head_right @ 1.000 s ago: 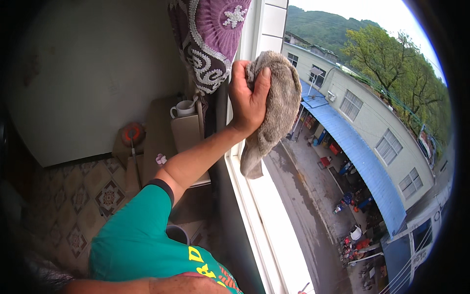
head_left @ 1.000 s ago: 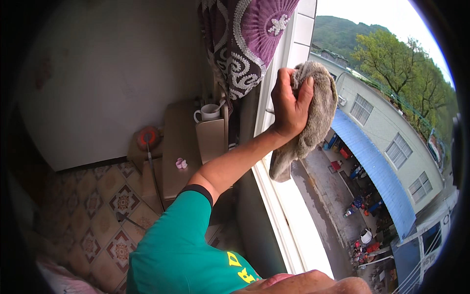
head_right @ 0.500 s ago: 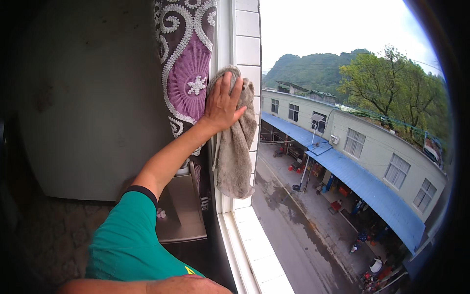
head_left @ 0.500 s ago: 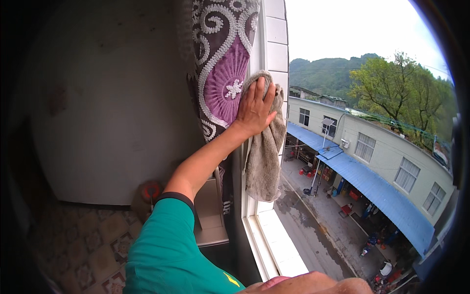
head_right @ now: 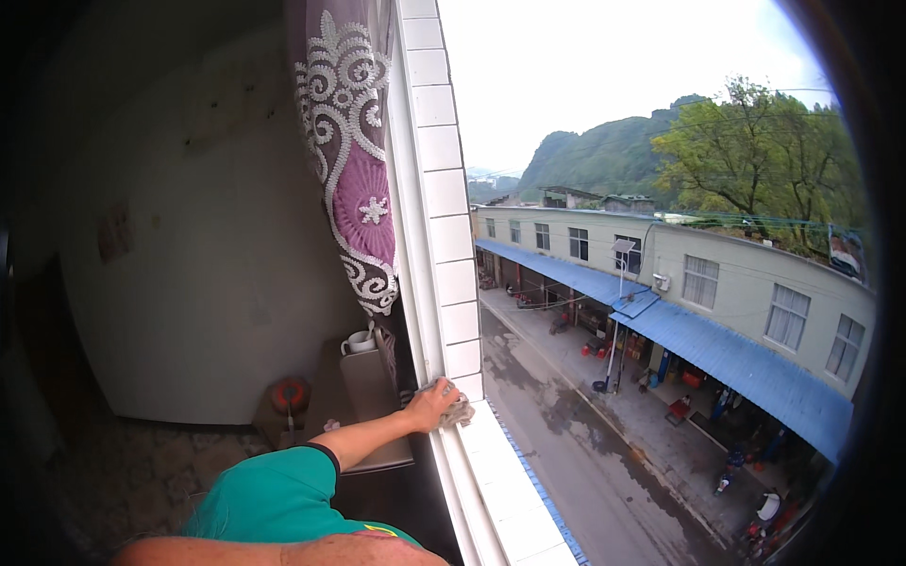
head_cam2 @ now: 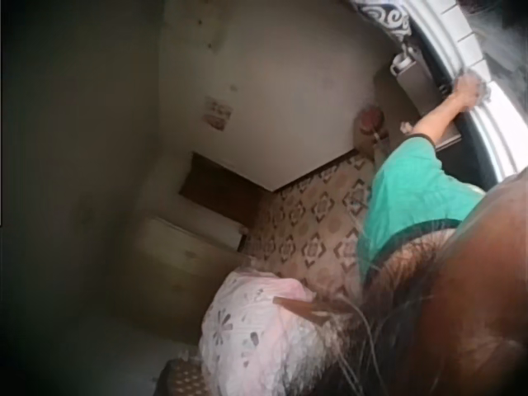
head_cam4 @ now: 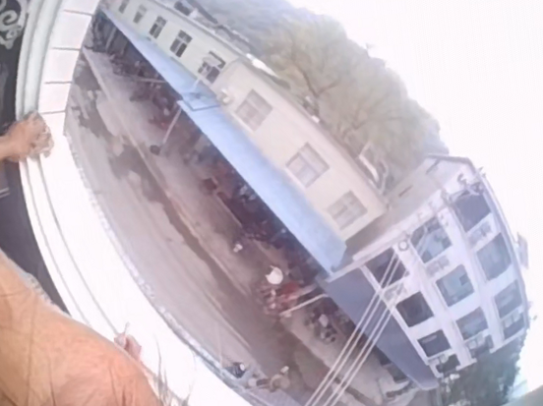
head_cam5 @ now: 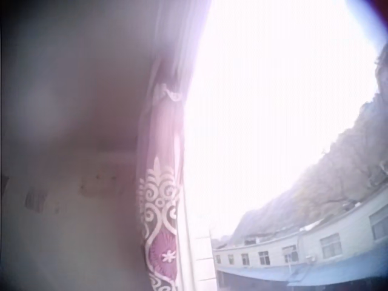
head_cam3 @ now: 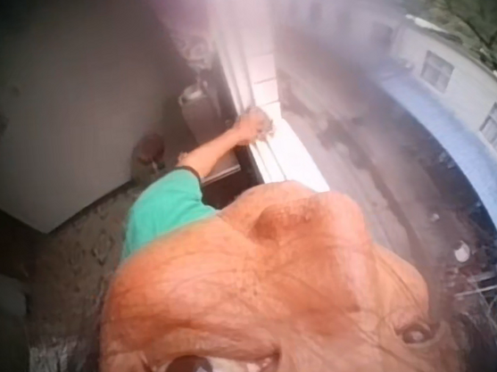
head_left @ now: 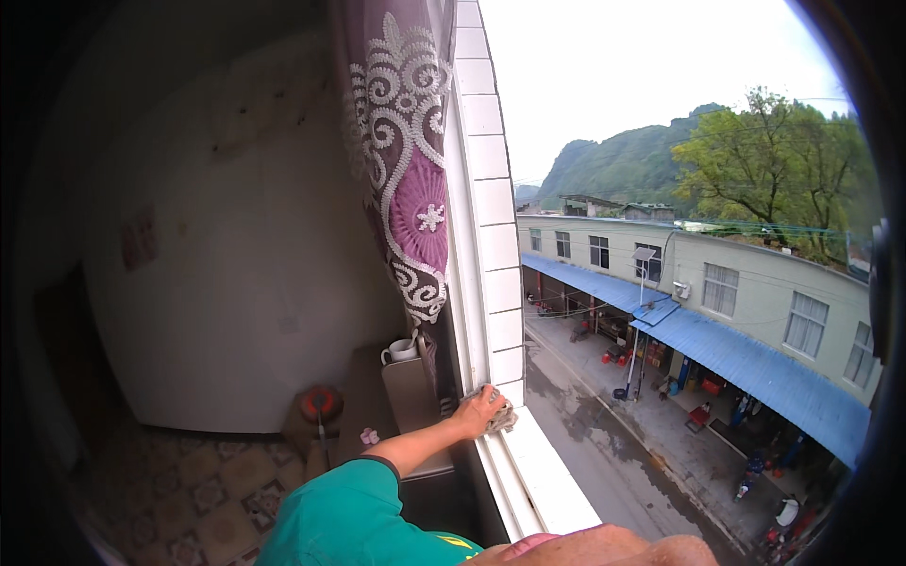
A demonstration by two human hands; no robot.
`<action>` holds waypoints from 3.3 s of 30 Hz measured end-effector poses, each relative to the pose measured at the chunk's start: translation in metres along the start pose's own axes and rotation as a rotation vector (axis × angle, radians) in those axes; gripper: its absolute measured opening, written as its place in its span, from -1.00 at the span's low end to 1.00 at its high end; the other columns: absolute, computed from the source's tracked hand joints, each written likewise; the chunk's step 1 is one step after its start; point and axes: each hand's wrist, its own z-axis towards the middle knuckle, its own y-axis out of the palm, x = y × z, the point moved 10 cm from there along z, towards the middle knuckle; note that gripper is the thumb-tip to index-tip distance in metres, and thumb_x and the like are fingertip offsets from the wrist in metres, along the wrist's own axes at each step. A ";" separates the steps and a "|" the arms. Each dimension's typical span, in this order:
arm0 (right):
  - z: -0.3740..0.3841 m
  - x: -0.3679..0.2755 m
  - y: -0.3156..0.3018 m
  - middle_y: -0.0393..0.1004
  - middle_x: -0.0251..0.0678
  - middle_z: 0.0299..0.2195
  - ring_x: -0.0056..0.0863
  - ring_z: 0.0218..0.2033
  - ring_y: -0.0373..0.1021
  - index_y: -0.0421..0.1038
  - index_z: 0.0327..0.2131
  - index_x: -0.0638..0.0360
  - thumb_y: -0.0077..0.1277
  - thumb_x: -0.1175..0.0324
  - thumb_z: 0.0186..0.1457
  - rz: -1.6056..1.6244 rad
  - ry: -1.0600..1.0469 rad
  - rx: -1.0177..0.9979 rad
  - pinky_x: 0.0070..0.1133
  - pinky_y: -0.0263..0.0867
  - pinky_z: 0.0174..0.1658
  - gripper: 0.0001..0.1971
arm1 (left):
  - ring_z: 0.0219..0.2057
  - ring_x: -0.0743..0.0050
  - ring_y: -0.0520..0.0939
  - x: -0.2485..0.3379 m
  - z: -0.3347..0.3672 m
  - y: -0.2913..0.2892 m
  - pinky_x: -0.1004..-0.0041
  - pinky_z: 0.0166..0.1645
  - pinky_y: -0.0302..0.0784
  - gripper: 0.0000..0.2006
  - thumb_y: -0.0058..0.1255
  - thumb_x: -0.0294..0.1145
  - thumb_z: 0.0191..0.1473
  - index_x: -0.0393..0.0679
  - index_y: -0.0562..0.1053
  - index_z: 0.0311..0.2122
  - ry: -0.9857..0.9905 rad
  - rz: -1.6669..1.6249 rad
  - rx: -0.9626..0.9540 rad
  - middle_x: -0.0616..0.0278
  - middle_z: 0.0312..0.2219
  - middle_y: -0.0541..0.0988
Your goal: The person wipes the white window frame and sill with a gray cloth, moving along the edges and corners. They then place the cloth on a nearby table and pick up a mop, dipping it into a bucket of water.
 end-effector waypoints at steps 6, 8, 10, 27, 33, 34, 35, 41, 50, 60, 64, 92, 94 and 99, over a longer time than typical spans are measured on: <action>-0.007 0.016 -0.010 0.35 -0.32 -0.45 -0.55 -0.43 0.28 0.23 -0.13 0.25 -0.14 0.20 0.26 0.065 0.045 -0.025 -0.51 0.27 -0.35 -0.70 | -0.24 0.22 0.58 -0.008 -0.008 0.026 0.35 -0.08 0.48 -0.50 0.11 -0.53 -0.20 -0.19 0.40 -0.02 -0.188 -0.920 -0.402 0.13 -0.33 0.54; -0.007 0.022 -0.012 0.35 -0.33 -0.44 -0.56 -0.43 0.28 0.22 -0.11 0.25 -0.14 0.19 0.26 0.083 0.070 -0.029 -0.52 0.27 -0.35 -0.69 | -0.24 0.48 0.53 0.017 -0.024 0.016 0.46 -0.06 0.44 -0.53 0.07 -0.57 -0.21 -0.26 0.45 -0.05 -0.226 -1.313 -0.475 0.25 -0.27 0.56; -0.009 0.025 -0.017 0.35 -0.33 -0.44 -0.57 -0.42 0.27 0.21 -0.10 0.25 -0.14 0.18 0.27 0.091 0.106 -0.023 -0.52 0.27 -0.35 -0.68 | -0.16 0.48 0.53 0.030 -0.024 -0.017 0.47 0.01 0.42 -0.48 0.02 -0.61 -0.22 -0.27 0.41 -0.01 -0.138 -1.493 -0.373 0.24 -0.22 0.55; -0.016 0.021 -0.056 0.37 -0.33 -0.43 -0.57 -0.44 0.29 0.20 -0.07 0.23 -0.12 0.20 0.25 -0.116 0.268 0.067 -0.54 0.29 -0.36 -0.68 | 0.14 -0.22 0.21 -0.110 0.015 -0.229 0.07 0.23 0.10 -0.03 0.29 -0.30 -0.10 -0.25 -0.13 0.28 -0.168 -0.188 1.217 -0.24 0.11 0.12; -0.010 0.004 -0.061 0.40 -0.31 -0.50 -0.57 -0.52 0.31 0.29 -0.17 0.28 -0.11 0.29 0.23 -0.126 -0.016 0.210 -0.56 0.31 -0.43 -0.76 | 0.03 -0.25 0.27 -0.098 -0.022 -0.089 0.10 0.16 0.18 -0.11 0.29 -0.34 -0.11 -0.29 -0.05 0.22 -0.300 -0.284 1.165 -0.24 0.03 0.16; -0.008 0.004 -0.061 0.40 -0.30 -0.52 -0.57 -0.53 0.31 0.31 -0.19 0.29 -0.11 0.31 0.22 -0.116 -0.050 0.218 -0.56 0.31 -0.44 -0.77 | 0.03 -0.24 0.29 -0.102 -0.029 -0.062 0.11 0.15 0.19 -0.12 0.28 -0.34 -0.11 -0.29 -0.04 0.21 -0.335 -0.336 1.115 -0.24 0.02 0.19; -0.008 0.005 -0.061 0.41 -0.30 -0.53 -0.57 -0.55 0.32 0.33 -0.21 0.30 -0.10 0.32 0.22 -0.113 -0.087 0.228 -0.56 0.32 -0.45 -0.79 | 0.02 -0.24 0.30 -0.106 -0.039 -0.035 0.12 0.14 0.21 -0.13 0.28 -0.35 -0.10 -0.30 -0.03 0.21 -0.371 -0.395 1.068 -0.24 0.00 0.21; -0.011 -0.015 -0.058 0.41 -0.32 -0.58 -0.58 -0.58 0.32 0.35 -0.32 0.30 -0.11 0.36 0.22 -0.112 -0.146 0.224 -0.58 0.32 -0.47 -0.83 | -0.05 -0.24 0.45 -0.110 -0.068 0.019 0.16 0.05 0.35 -0.31 0.22 -0.47 -0.08 -0.27 0.11 0.13 -0.570 -0.583 0.747 -0.22 -0.08 0.42; -0.017 -0.047 -0.053 0.40 -0.16 -0.57 -0.34 -0.55 0.30 0.37 -0.34 0.31 -0.13 0.26 0.25 -0.308 -0.076 0.212 -0.40 0.25 -0.45 -0.73 | 0.01 0.16 0.43 -0.056 -0.028 -0.266 0.30 0.15 0.25 -0.30 0.17 -0.62 -0.09 -0.31 0.11 0.17 0.050 -0.570 1.387 0.01 -0.04 0.40; -0.026 -0.058 -0.053 0.42 0.02 -0.52 -0.07 -0.51 0.33 0.41 -0.30 0.34 -0.13 0.26 0.23 -0.462 -0.073 0.311 -0.29 0.27 -0.42 -0.72 | 0.21 -0.39 0.07 -0.017 0.135 -0.505 0.01 0.31 -0.10 -0.42 -0.24 -0.35 0.22 -0.38 -0.05 0.25 0.309 0.297 1.745 -0.39 0.17 0.05; -0.033 -0.067 -0.055 0.42 0.07 -0.51 0.00 -0.50 0.35 0.42 -0.35 0.34 -0.11 0.27 0.22 -0.508 -0.126 0.358 -0.26 0.26 -0.41 -0.72 | 0.26 -0.23 0.07 -0.050 0.199 -0.429 -0.01 0.33 -0.13 -0.51 -0.22 -0.28 0.23 -0.25 0.14 0.21 -0.161 0.505 1.361 -0.32 0.19 0.09; -0.033 -0.054 -0.064 0.24 -0.38 -0.68 -0.72 -0.70 0.10 0.27 -0.34 0.31 -0.25 0.38 0.32 -0.090 -0.073 0.315 -0.72 -0.01 -0.62 -0.80 | -0.10 -0.09 0.56 0.134 -0.014 0.034 0.25 0.00 0.43 -0.36 0.04 -0.30 -0.14 -0.27 0.22 0.10 -0.059 -0.824 -0.547 -0.21 -0.18 0.54; -0.027 -0.050 -0.066 0.23 -0.39 -0.68 -0.73 -0.69 0.10 0.27 -0.34 0.29 -0.23 0.34 0.32 -0.079 -0.071 0.325 -0.72 -0.01 -0.61 -0.78 | -0.17 -0.13 0.57 0.206 -0.056 0.008 0.22 -0.05 0.44 -0.38 0.04 -0.29 -0.17 -0.26 0.23 0.07 0.157 -0.927 -0.664 -0.18 -0.24 0.56; -0.013 -0.033 -0.076 0.16 -0.42 -0.68 -0.74 -0.67 0.07 0.30 -0.32 0.25 -0.14 0.26 0.31 -0.028 -0.123 0.364 -0.70 -0.06 -0.60 -0.77 | -0.13 -0.05 0.54 0.351 -0.109 -0.015 0.21 -0.04 0.39 -0.36 0.10 -0.35 -0.23 -0.24 0.26 0.07 0.568 -1.486 -0.704 -0.09 -0.21 0.54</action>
